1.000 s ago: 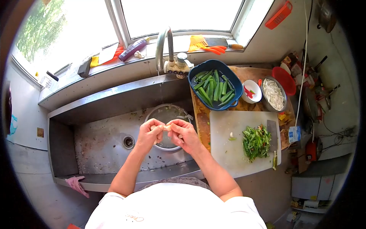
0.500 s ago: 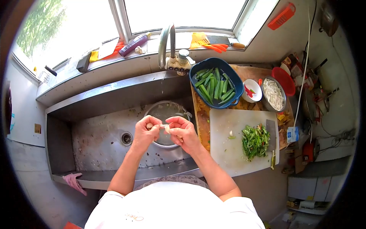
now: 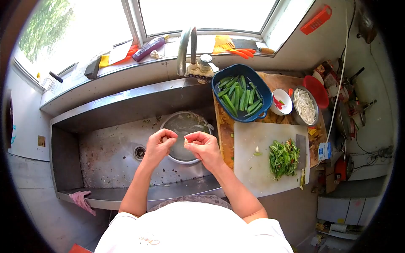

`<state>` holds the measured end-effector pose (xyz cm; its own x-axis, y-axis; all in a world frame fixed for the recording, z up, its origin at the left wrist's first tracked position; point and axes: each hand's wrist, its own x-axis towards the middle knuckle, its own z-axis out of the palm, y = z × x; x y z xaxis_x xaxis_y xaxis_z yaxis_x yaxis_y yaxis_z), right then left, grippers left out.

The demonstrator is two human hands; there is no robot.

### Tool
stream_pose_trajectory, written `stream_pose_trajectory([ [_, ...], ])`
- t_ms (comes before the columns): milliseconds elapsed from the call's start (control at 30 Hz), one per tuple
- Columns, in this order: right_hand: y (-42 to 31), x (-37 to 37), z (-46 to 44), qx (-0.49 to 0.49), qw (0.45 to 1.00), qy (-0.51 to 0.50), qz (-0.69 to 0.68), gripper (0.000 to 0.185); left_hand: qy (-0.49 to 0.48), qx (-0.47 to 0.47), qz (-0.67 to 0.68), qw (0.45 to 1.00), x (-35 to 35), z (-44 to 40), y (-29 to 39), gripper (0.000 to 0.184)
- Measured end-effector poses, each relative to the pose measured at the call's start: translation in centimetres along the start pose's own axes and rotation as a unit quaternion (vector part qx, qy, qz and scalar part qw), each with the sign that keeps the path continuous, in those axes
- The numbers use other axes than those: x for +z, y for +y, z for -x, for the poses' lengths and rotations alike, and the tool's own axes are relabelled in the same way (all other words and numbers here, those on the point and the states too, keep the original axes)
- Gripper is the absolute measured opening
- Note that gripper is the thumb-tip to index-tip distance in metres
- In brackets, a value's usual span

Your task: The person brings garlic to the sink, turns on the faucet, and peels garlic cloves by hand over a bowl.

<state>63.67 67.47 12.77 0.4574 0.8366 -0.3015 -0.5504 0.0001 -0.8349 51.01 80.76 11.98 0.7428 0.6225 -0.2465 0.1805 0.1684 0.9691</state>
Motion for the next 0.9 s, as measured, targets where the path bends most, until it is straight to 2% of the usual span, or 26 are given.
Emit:
stream_pose_trajectory([
  [67,-0.2,0.2,0.1,-0.007,1.000,0.006,0.029,0.024,-0.027,-0.073,0.086,0.993,0.4,0.3,0.9,0.009],
  [167,-0.1,0.4,-0.1,-0.038,0.989,0.035,0.137,0.022,-0.063,-0.020,0.023,0.998,0.6,0.3,0.0,0.011],
  [200,0.2,0.3,-0.2,-0.075,0.980,0.040,0.181,0.021,-0.065,-0.014,0.016,0.998,0.8,0.2,0.0,0.017],
  [367,0.5,0.3,-0.5,-0.231,0.890,0.053,0.390,0.019,-0.061,0.009,-0.016,0.998,1.0,0.0,-0.5,0.014],
  [700,0.9,0.9,-0.3,-0.266,0.866,0.067,0.418,0.019,0.016,0.041,-0.095,0.994,2.2,0.1,-0.7,0.007],
  [800,0.7,0.8,-0.4,-0.265,0.879,0.074,0.390,0.019,-0.022,-0.054,0.063,0.996,1.9,0.0,0.0,0.007],
  [900,0.4,0.7,-0.3,-0.264,0.873,0.078,0.403,0.019,-0.052,-0.060,0.074,0.994,1.5,0.2,1.0,0.009],
])
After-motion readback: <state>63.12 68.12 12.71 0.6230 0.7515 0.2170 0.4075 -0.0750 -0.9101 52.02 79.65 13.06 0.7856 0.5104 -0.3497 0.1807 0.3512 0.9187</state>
